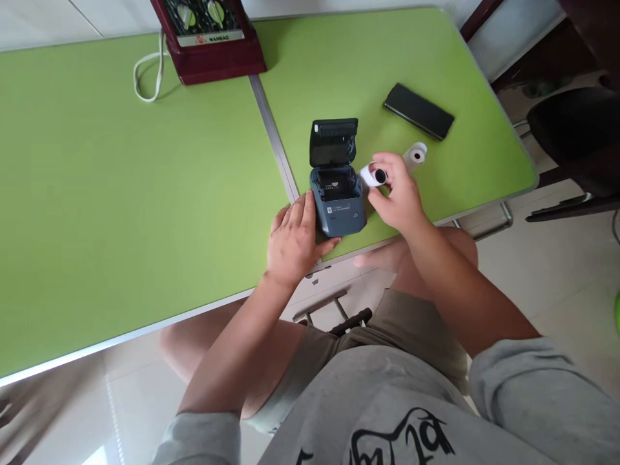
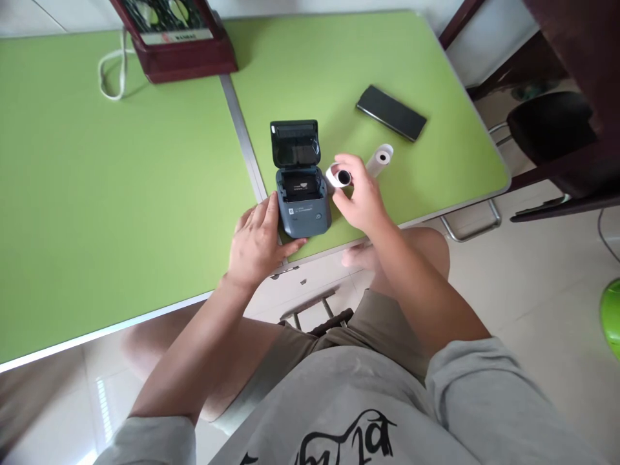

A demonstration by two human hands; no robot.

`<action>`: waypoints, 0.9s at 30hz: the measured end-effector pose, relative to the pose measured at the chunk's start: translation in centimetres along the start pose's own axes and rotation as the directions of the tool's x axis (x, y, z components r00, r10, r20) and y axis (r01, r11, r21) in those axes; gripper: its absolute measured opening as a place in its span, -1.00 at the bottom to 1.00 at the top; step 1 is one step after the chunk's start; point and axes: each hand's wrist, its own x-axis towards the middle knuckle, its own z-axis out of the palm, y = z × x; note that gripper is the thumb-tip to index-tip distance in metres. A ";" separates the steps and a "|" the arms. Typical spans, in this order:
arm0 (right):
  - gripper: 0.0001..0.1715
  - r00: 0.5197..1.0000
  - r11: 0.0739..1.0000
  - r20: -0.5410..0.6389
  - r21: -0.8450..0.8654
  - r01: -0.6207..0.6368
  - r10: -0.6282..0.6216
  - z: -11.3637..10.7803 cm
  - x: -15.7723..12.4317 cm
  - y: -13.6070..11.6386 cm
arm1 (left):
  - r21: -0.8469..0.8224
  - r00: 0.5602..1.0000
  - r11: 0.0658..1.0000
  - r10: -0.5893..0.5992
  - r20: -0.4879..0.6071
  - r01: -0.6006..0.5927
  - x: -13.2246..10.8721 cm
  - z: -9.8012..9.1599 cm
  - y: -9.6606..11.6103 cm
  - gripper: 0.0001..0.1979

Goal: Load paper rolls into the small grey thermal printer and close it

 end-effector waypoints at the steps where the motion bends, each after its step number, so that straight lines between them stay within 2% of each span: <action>1: -0.43 1.000 1.000 0.015 -0.007 0.021 -0.021 -0.2 -0.3 -0.2 | 0.006 1.000 1.000 -0.001 0.006 0.001 0.0 -0.1 0.0 0.04; 5: -0.58 0.999 0.995 -0.003 -0.081 0.051 -0.051 -0.1 -0.9 -0.5 | 0.012 1.000 1.000 0.001 0.004 -0.001 0.0 -0.1 0.0 0.05; 10: -0.33 0.999 0.996 -0.048 0.092 0.016 -0.012 0.8 -0.9 0.7 | 0.009 1.000 1.000 0.007 -0.011 -0.007 0.0 0.2 0.0 0.01; 11: -0.33 0.998 0.994 -0.053 0.110 0.027 -0.022 0.9 -0.9 0.9 | 0.011 1.000 1.000 0.008 -0.010 -0.007 0.0 0.3 0.0 0.00; 15: -0.54 0.995 0.997 -0.066 0.021 0.070 -0.068 0.8 -0.9 1.0 | 0.005 1.000 1.000 0.004 -0.011 -0.003 0.1 0.4 0.0 0.00; 20: -0.45 0.997 0.999 -0.063 0.030 0.037 -0.035 0.8 -0.8 0.8 | -0.001 1.000 1.000 -0.022 0.019 0.023 0.3 0.0 0.2 0.06; 24: -0.59 0.999 0.999 -0.031 -0.010 0.032 -0.033 0.9 -0.8 0.5 | 0.003 0.999 0.999 -0.034 0.034 0.034 0.3 -0.2 0.3 0.06; 27: -0.50 1.000 1.000 -0.023 -0.006 0.013 -0.013 0.8 -0.8 0.2 | 0.004 0.999 1.000 -0.022 0.032 0.022 0.3 -0.2 0.2 0.04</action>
